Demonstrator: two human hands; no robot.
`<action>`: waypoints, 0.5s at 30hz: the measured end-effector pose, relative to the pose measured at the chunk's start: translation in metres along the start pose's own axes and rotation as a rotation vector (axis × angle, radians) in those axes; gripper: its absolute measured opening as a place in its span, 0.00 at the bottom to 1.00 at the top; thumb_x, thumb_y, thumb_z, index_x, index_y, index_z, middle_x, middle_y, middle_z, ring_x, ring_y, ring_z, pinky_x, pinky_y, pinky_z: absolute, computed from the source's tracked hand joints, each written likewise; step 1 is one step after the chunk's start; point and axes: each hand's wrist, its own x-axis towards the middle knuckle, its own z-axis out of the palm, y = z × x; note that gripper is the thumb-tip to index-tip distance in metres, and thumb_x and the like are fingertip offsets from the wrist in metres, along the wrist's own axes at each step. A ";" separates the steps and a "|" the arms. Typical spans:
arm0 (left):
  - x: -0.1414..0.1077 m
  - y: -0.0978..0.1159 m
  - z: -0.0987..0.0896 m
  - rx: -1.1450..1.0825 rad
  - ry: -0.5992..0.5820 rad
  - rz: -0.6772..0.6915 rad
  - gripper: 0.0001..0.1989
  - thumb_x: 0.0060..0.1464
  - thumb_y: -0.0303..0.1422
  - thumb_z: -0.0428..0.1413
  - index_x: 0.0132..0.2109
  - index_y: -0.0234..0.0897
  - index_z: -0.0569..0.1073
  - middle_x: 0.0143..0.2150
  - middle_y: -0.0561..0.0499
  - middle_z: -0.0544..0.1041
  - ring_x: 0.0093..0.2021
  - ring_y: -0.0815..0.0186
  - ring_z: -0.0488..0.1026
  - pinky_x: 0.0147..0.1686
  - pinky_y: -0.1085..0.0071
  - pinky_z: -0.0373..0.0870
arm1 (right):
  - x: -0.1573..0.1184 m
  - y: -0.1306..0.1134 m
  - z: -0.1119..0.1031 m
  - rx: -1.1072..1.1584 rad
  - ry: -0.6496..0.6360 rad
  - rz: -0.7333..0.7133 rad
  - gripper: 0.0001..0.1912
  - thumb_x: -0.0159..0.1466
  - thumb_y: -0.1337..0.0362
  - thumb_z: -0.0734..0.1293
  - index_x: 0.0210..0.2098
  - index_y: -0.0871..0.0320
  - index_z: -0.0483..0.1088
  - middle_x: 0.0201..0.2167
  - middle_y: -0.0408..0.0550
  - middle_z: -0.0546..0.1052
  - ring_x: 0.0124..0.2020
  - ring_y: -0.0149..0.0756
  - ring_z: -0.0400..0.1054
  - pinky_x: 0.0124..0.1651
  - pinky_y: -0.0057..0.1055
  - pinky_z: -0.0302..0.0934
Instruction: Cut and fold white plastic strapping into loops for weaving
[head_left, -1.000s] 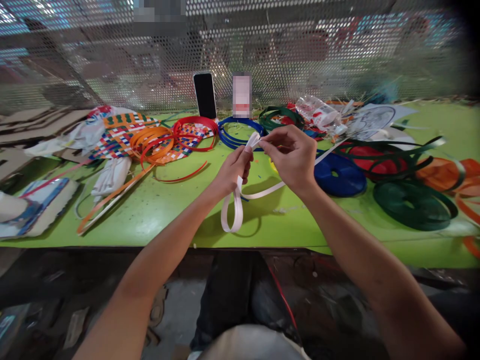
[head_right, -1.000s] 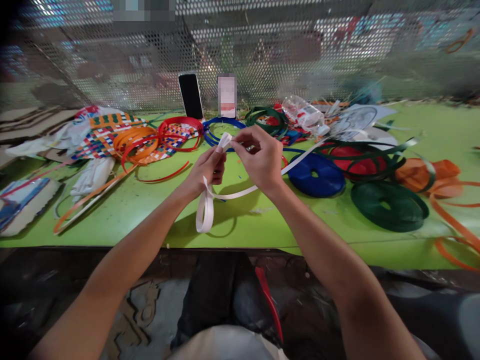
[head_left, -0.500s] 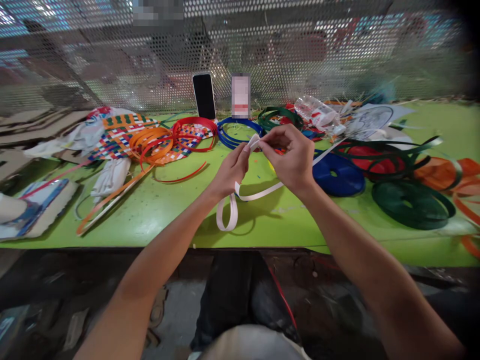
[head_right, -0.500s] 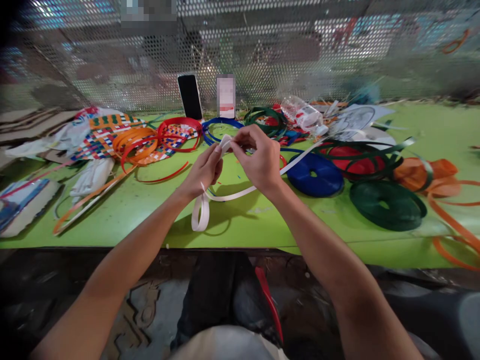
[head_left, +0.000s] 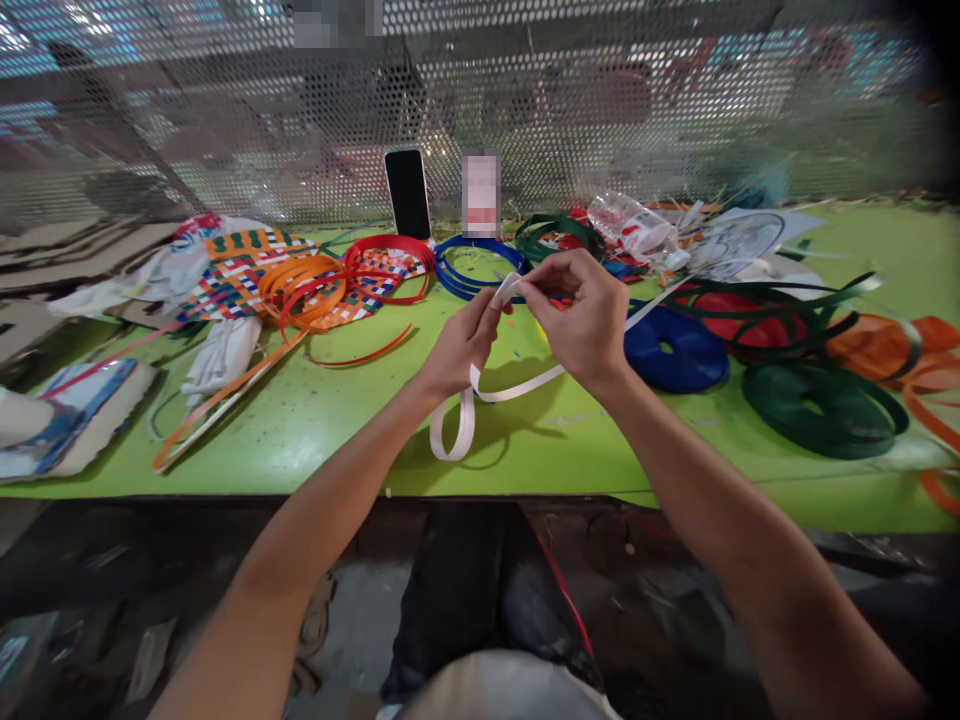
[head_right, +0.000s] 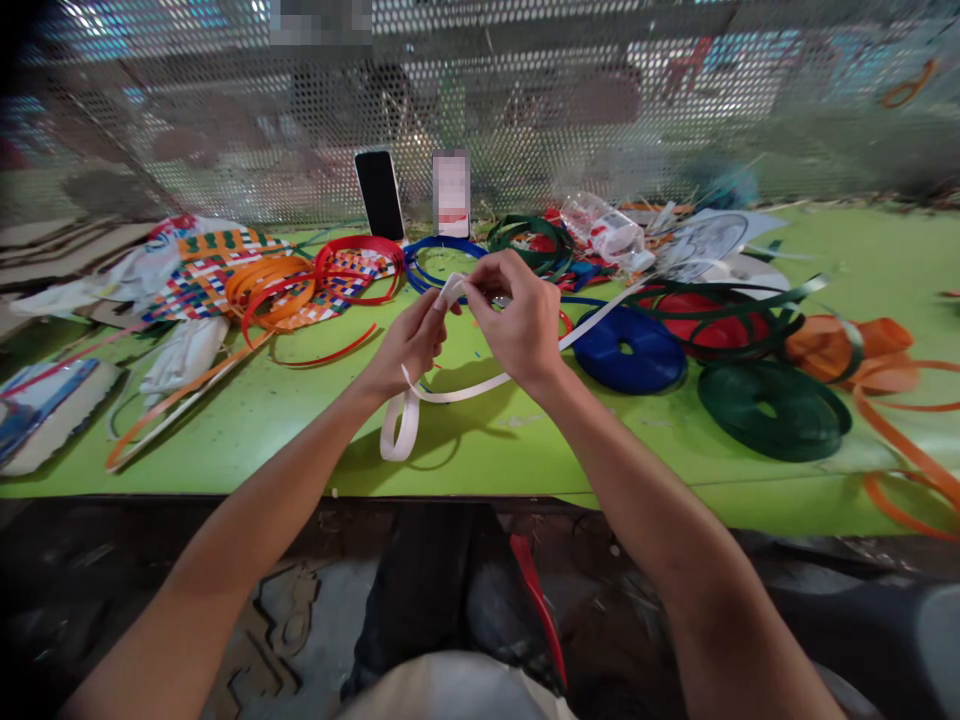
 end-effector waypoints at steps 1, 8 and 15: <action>0.000 0.001 0.000 -0.008 -0.009 -0.015 0.21 0.71 0.53 0.51 0.46 0.39 0.73 0.25 0.57 0.64 0.20 0.74 0.60 0.21 0.74 0.57 | 0.001 0.000 -0.001 -0.004 -0.006 -0.001 0.06 0.68 0.60 0.73 0.45 0.50 0.75 0.37 0.45 0.81 0.38 0.41 0.80 0.47 0.44 0.79; -0.004 0.010 0.003 0.002 -0.060 -0.040 0.16 0.74 0.46 0.48 0.44 0.39 0.70 0.27 0.58 0.65 0.19 0.75 0.62 0.18 0.76 0.56 | 0.002 0.000 -0.002 -0.038 -0.037 -0.006 0.07 0.68 0.60 0.72 0.46 0.48 0.75 0.38 0.47 0.81 0.38 0.42 0.79 0.46 0.46 0.78; -0.001 -0.001 0.000 0.127 -0.041 0.077 0.17 0.75 0.46 0.46 0.44 0.40 0.70 0.26 0.57 0.65 0.21 0.74 0.61 0.21 0.75 0.57 | 0.000 -0.006 -0.001 -0.058 0.013 0.016 0.06 0.68 0.59 0.72 0.44 0.50 0.75 0.37 0.46 0.82 0.38 0.42 0.80 0.47 0.44 0.78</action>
